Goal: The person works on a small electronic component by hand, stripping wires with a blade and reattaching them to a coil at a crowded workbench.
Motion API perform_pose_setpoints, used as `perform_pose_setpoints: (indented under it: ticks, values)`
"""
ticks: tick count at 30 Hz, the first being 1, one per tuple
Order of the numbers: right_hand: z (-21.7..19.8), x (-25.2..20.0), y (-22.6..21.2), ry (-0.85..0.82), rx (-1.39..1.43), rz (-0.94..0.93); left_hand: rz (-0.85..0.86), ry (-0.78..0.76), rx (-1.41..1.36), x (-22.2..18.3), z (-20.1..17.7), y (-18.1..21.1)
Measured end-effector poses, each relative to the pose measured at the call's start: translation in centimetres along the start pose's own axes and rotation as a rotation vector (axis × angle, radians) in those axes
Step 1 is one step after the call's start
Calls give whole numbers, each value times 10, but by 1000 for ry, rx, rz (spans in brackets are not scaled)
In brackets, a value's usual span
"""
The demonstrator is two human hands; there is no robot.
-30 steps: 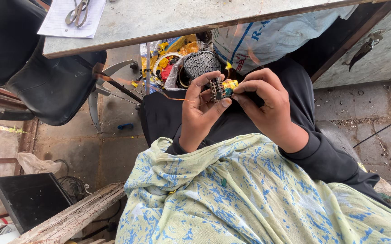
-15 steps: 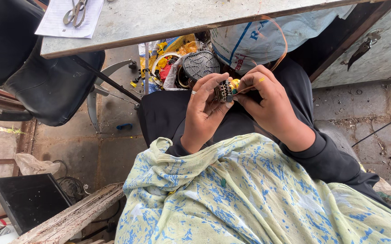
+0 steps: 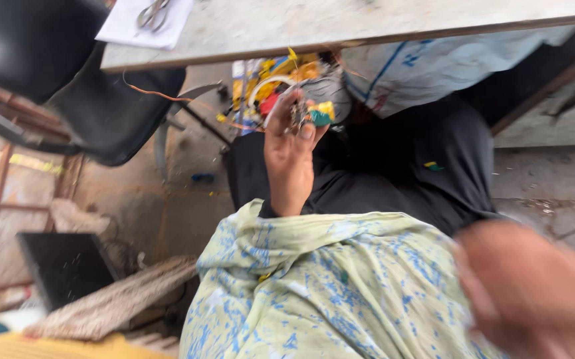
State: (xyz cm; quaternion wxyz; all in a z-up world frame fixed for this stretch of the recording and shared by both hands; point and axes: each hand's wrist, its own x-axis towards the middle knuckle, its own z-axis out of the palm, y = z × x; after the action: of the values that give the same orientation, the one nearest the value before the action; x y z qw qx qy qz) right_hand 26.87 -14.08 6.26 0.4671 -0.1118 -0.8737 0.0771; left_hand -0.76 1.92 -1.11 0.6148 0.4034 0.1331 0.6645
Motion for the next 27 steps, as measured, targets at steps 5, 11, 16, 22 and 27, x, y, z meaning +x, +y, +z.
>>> perform_pose_setpoints:
  ticks: [5, 11, 16, 22, 27]
  values:
    - [8, -34, -56, -172, 6, 335, 7, 17, -9, 0, -4, 2]
    - [31, 3, -58, -162, -15, 484, -9, -34, -11, -9, -4, 6]
    - [44, 59, -33, -87, -138, 555, -4, -122, -54, -18, -7, 5]
    - [35, 94, 40, 110, -218, 673, -40, -330, 104, -19, 20, 24]
    - [46, 64, 33, 232, -76, 724, -122, -399, 322, -34, 27, 40]
